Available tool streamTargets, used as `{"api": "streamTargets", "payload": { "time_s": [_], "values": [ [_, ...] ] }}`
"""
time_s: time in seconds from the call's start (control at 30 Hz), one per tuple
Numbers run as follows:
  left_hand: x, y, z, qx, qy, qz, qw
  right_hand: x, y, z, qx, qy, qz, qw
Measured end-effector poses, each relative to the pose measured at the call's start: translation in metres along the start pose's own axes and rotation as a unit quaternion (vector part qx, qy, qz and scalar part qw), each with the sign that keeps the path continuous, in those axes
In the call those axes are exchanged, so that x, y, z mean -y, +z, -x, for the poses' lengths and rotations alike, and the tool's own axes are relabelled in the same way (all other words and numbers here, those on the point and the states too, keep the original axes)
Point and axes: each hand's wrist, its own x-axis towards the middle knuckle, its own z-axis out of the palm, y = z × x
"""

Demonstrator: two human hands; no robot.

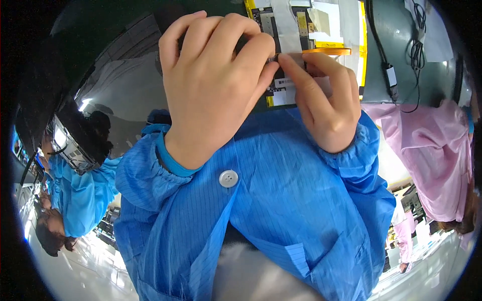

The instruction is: The person assembles internal components into a tablet chassis, connecting a ribbon cable and a battery to a tablet screen, using a plastic pry tool and tweezers.

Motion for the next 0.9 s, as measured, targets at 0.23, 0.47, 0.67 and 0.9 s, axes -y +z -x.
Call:
{"api": "streamTargets", "payload": {
  "time_s": [0.23,0.47,0.67,0.9],
  "values": [
    [-0.001,-0.008,-0.009,0.041,-0.057,0.068,0.995,0.009,-0.009,-0.019,0.057,-0.039,0.045,0.997],
    [0.002,-0.026,-0.007,0.044,-0.055,0.084,0.994,-0.027,-0.029,-0.044,-0.001,0.067,-0.031,0.997],
    [0.044,-0.081,0.029,-0.032,-0.175,0.123,0.976,-0.033,-0.014,-0.043,0.001,0.073,-0.030,0.997],
    [0.084,-0.107,0.091,-0.097,-0.319,0.045,0.942,-0.029,-0.012,-0.045,0.011,0.078,-0.010,0.997]
  ]
}}
